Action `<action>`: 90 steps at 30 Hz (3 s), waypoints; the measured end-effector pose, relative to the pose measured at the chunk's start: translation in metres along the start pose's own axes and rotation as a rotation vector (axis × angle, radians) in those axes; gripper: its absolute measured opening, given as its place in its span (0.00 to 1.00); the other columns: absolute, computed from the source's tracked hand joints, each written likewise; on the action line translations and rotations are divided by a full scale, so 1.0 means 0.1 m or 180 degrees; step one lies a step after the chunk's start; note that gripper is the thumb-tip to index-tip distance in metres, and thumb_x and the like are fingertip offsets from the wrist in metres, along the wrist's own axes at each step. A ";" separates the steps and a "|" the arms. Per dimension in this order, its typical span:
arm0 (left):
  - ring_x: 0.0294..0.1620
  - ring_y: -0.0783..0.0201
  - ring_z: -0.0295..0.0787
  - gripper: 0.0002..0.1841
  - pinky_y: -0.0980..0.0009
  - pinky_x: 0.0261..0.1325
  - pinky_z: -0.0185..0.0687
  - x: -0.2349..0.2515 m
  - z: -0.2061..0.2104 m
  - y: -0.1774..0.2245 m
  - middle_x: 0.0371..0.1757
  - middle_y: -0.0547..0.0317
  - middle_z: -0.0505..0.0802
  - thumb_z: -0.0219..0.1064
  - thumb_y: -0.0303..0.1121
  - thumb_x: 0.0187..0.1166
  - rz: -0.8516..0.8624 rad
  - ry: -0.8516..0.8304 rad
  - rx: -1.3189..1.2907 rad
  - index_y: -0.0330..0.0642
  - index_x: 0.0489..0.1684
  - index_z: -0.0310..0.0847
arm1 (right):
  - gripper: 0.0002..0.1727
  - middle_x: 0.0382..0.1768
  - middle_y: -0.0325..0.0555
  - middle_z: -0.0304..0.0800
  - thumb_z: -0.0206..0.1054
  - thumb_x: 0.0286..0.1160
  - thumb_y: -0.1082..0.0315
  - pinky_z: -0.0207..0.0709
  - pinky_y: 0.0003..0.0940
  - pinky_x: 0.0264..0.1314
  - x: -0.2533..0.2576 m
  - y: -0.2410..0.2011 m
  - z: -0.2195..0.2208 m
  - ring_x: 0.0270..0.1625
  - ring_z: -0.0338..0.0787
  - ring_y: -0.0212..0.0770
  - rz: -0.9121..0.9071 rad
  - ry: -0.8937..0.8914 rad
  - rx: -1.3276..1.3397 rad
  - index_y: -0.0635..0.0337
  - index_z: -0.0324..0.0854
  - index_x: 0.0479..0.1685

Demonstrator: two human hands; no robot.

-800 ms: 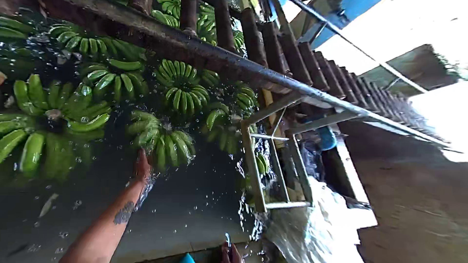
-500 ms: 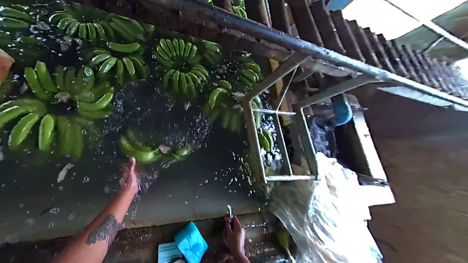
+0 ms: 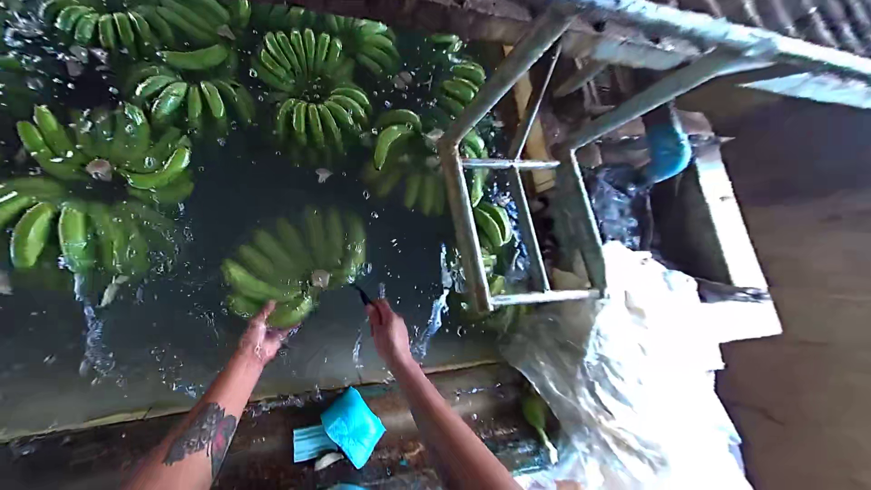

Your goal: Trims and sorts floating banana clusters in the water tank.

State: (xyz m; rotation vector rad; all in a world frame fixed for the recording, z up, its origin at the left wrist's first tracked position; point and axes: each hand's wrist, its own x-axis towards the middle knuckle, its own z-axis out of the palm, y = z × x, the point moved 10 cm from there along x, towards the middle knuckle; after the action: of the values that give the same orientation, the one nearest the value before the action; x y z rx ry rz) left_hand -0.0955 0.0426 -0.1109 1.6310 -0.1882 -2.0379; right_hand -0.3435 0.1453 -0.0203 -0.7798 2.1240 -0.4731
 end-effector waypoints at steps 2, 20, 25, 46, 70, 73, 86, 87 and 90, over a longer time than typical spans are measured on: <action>0.63 0.48 0.86 0.25 0.52 0.58 0.88 -0.10 -0.01 -0.13 0.72 0.41 0.81 0.52 0.42 0.92 -0.0025 0.0043 -0.0051 0.41 0.84 0.59 | 0.23 0.45 0.59 0.92 0.53 0.92 0.53 0.81 0.61 0.57 0.14 -0.17 0.01 0.49 0.92 0.58 0.0065 0.0075 -0.0095 0.62 0.83 0.64; 0.60 0.52 0.87 0.25 0.57 0.57 0.89 -0.63 0.36 -0.54 0.70 0.42 0.81 0.53 0.39 0.93 0.0026 0.0205 -0.0357 0.39 0.84 0.57 | 0.21 0.33 0.51 0.85 0.50 0.94 0.62 0.82 0.40 0.41 -0.42 -0.36 0.25 0.33 0.85 0.41 -0.0098 -0.0679 0.0737 0.72 0.80 0.57; 0.65 0.48 0.85 0.26 0.55 0.60 0.87 -0.78 0.47 -0.51 0.74 0.41 0.78 0.54 0.40 0.92 -0.0174 0.0313 -0.0542 0.40 0.85 0.58 | 0.22 0.41 0.65 0.92 0.50 0.94 0.54 0.81 0.68 0.54 0.12 -0.26 -0.28 0.51 0.92 0.67 0.0195 0.0138 -0.0673 0.61 0.80 0.65; 0.66 0.47 0.85 0.28 0.56 0.60 0.89 -0.99 0.41 -0.68 0.75 0.41 0.78 0.57 0.44 0.90 -0.0627 0.0456 -0.0822 0.43 0.85 0.58 | 0.22 0.44 0.64 0.92 0.49 0.95 0.57 0.82 0.62 0.58 0.16 -0.08 0.18 0.52 0.93 0.62 0.0069 -0.0314 -0.0246 0.65 0.80 0.64; 0.61 0.55 0.85 0.27 0.56 0.62 0.84 0.06 -0.31 0.25 0.67 0.44 0.84 0.64 0.36 0.85 0.0549 0.0456 0.0624 0.38 0.81 0.64 | 0.32 0.67 0.68 0.84 0.77 0.67 0.70 0.79 0.70 0.66 0.83 -1.00 0.93 0.67 0.86 0.68 -0.0749 -0.0615 -0.0153 0.57 0.78 0.77; 0.71 0.56 0.80 0.34 0.56 0.69 0.81 -0.06 -0.33 0.34 0.77 0.45 0.79 0.65 0.36 0.85 0.0931 0.0451 0.0774 0.43 0.89 0.55 | 0.28 0.63 0.71 0.86 0.69 0.75 0.72 0.77 0.73 0.66 1.22 -0.93 0.53 0.66 0.86 0.71 -0.0292 0.0127 0.0112 0.64 0.76 0.77; 0.70 0.40 0.80 0.29 0.41 0.71 0.76 -0.28 0.08 0.13 0.66 0.30 0.83 0.75 0.35 0.73 0.0203 0.0255 0.2762 0.26 0.69 0.74 | 0.33 0.59 0.71 0.88 0.77 0.72 0.64 0.77 0.71 0.69 -0.09 1.13 -0.73 0.64 0.88 0.70 0.0742 0.0595 -0.0345 0.66 0.75 0.77; 0.68 0.40 0.81 0.29 0.40 0.69 0.77 -0.41 0.05 0.21 0.65 0.29 0.84 0.76 0.34 0.71 0.0174 0.0256 0.2749 0.25 0.68 0.74 | 0.32 0.57 0.70 0.89 0.78 0.71 0.64 0.78 0.71 0.67 -0.17 1.21 -0.89 0.62 0.89 0.69 0.0701 0.0575 -0.0362 0.65 0.76 0.76; 0.69 0.42 0.80 0.27 0.40 0.69 0.75 -1.11 -0.28 0.45 0.68 0.33 0.83 0.70 0.36 0.77 0.0048 0.0135 0.2527 0.30 0.72 0.74 | 0.30 0.55 0.67 0.90 0.79 0.69 0.65 0.80 0.65 0.67 -0.54 1.22 -1.01 0.59 0.91 0.63 0.0466 0.0098 -0.0221 0.67 0.78 0.71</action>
State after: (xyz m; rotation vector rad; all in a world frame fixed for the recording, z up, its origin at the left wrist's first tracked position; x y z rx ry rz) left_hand -0.0395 0.0629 -0.0034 2.0879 -1.1024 -2.0317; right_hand -0.4423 0.2785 0.0019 -0.6534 2.2175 -0.3370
